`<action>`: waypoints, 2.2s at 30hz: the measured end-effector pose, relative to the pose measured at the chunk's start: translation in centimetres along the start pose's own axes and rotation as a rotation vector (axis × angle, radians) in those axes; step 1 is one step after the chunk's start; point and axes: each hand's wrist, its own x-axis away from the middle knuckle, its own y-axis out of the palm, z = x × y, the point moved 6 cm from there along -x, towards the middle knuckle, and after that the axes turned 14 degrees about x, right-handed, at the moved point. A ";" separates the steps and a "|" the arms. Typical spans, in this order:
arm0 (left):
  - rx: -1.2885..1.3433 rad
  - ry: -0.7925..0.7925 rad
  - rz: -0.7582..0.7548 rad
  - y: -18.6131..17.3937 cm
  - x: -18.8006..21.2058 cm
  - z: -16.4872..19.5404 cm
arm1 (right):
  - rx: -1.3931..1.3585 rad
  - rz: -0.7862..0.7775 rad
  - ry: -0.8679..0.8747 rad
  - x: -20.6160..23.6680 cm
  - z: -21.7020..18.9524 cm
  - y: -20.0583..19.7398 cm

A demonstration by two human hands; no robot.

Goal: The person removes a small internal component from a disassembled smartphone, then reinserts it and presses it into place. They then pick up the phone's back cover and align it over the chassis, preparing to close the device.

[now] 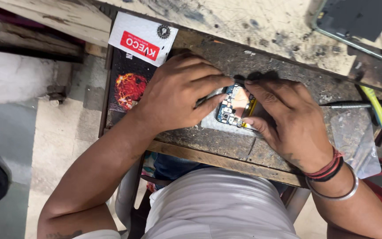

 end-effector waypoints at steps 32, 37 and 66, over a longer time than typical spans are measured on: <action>0.029 -0.037 -0.032 -1.1 4.9 -5.5 | 0.327 0.043 -0.059 -4.9 -6.9 4.8; 0.034 -0.027 -0.018 -1.4 5.3 -5.7 | 0.345 0.031 -0.052 -4.9 -7.4 5.1; 0.008 -0.028 -0.008 -1.7 6.3 -6.4 | 0.415 0.002 -0.046 -6.0 -10.0 5.4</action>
